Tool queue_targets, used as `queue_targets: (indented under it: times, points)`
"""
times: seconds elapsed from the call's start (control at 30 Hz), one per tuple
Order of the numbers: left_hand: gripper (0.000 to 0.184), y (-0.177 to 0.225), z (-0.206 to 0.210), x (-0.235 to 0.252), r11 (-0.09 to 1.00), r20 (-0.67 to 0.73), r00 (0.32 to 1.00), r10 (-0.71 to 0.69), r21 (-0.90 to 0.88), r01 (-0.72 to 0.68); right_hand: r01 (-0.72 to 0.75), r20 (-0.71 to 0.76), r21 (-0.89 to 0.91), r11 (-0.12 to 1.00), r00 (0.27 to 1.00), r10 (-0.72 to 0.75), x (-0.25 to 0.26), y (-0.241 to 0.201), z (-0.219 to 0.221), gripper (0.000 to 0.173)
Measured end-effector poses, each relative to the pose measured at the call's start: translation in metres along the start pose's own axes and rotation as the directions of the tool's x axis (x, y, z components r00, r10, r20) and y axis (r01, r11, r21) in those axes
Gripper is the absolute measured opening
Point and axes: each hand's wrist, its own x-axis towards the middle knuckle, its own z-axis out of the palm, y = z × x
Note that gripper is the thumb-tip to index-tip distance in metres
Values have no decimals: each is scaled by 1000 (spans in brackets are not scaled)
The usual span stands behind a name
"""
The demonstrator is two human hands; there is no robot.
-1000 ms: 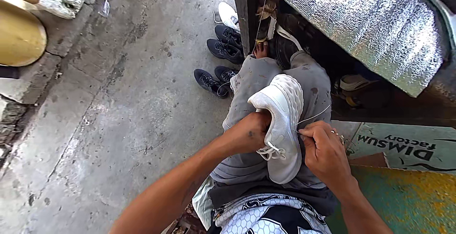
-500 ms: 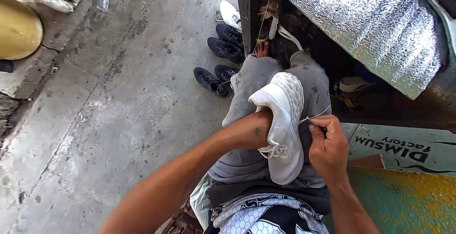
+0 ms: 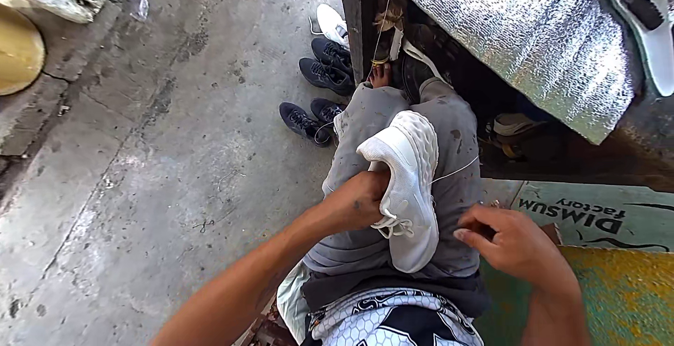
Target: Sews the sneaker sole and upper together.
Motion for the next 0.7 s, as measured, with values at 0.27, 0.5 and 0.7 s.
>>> queue_targets:
  times: [0.27,0.5,0.7]
  points:
    - [9,6,5,3,996,-43,999,10,84,-6,109,-386,122,987,921,-54,22,-18,31,20]
    - [10,5,5,2,983,-52,997,60,175,-51,18,-458,-8,1000,889,-19,32,-26,50,21]
    - [16,8,5,3,951,-27,996,91,299,-79,-4,-442,-47,999,897,-17,34,-27,51,21]
